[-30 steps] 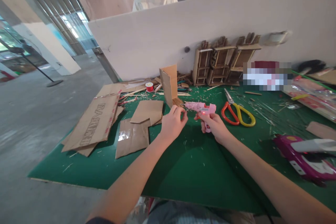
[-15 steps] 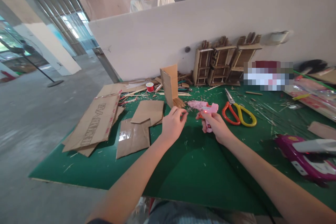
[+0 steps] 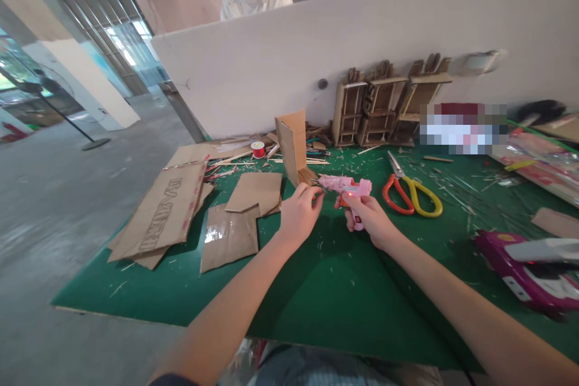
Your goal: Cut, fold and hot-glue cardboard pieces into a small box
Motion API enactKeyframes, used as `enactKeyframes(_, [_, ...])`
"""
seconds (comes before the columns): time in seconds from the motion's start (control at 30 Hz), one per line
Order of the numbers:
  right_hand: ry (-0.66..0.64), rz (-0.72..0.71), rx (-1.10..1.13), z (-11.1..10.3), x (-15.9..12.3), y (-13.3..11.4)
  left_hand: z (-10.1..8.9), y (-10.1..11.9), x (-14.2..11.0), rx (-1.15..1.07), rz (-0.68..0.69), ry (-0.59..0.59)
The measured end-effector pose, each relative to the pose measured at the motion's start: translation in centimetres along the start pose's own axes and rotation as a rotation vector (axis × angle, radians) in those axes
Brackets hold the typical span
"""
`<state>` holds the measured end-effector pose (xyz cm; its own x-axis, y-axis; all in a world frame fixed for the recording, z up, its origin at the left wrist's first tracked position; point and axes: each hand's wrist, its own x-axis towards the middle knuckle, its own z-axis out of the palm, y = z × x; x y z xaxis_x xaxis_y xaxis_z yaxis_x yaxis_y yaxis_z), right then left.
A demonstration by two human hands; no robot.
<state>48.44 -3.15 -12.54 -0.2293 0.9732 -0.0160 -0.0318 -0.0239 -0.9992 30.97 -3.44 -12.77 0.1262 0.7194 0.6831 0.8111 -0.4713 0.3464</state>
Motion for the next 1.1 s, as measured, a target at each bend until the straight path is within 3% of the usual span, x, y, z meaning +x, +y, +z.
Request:
enactKeyframes(0.57, [0.005, 0.013, -0.011, 0.4, -0.2, -0.3, -0.1, 0.5, 0.4, 0.115, -0.111, -0.134])
enactKeyframes(1.1, [0.106, 0.072, 0.160, 2.1, -0.9, -0.6, -0.4, 0.7, 0.1, 0.253, 0.000, -0.118])
